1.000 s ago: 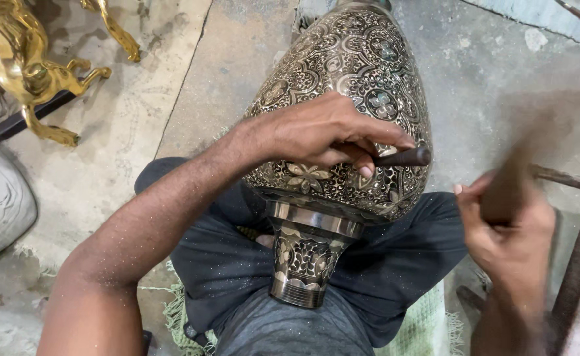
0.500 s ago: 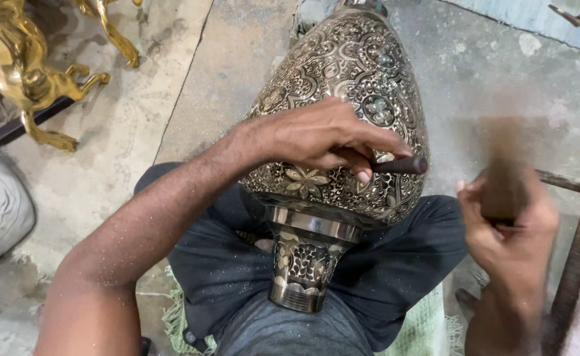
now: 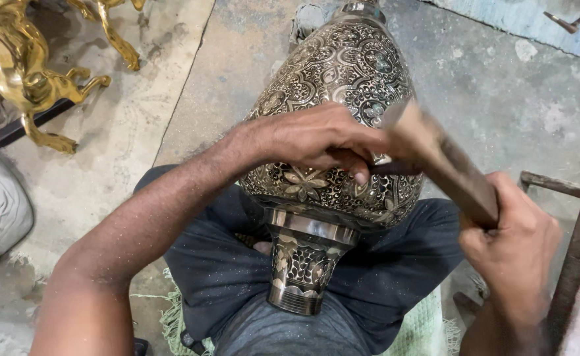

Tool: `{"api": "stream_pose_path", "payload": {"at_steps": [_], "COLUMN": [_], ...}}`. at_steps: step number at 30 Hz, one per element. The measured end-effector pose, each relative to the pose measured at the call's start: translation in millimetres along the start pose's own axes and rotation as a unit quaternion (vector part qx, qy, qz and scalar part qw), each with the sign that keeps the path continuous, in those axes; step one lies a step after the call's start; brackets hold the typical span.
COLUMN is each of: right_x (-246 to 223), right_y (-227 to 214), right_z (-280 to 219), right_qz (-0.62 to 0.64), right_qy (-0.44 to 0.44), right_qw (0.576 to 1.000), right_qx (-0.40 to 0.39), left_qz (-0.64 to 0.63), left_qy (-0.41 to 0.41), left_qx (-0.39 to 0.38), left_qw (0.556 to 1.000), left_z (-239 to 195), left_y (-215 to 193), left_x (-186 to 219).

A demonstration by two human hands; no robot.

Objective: The person sits cross-legged on the floor and uses a chisel and wooden mallet to engrave intricate floral patterns into a large metal vase. The person repeatedly taps the chisel with the mallet to create detailed designs on the vase's surface.

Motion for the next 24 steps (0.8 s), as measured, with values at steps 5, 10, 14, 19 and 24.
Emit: {"api": "stream_pose_path", "payload": {"at_steps": [5,10,14,19,24], "right_x": [22,33,26,26,26], "right_y": [28,25,11,17,42], "right_z": [13,9,-3,-9,0], "right_qz": [-0.101,0.204,0.105,0.198,-0.028], "right_qy": [0.017,0.065,0.037,0.05,0.053], "right_qw": [0.991,0.976,0.993,0.979,0.993], "right_qx": [-0.09,-0.042,-0.026,-0.013,-0.101], "left_qz": [0.038,0.035,0.028,0.025,0.025], "left_qy": [0.017,0.013,0.003,0.023,-0.05], "left_qx": [0.051,0.046,0.032,0.035,-0.018], "left_qw": [0.998,0.998,0.999,0.999,0.998], "left_z": [5,6,4,2,11], "left_y": [-9,-9,-6,-8,-5], "left_x": [12,12,7,9,-2]}}
Point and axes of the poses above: each hand's wrist, its own z-axis towards the middle knuckle, its own y-axis out of the palm, x = y × z, the point moved 9 cm from there along z, towards the middle knuckle, and after that the axes turned 2 degrees about -z, right-handed, at the moved point
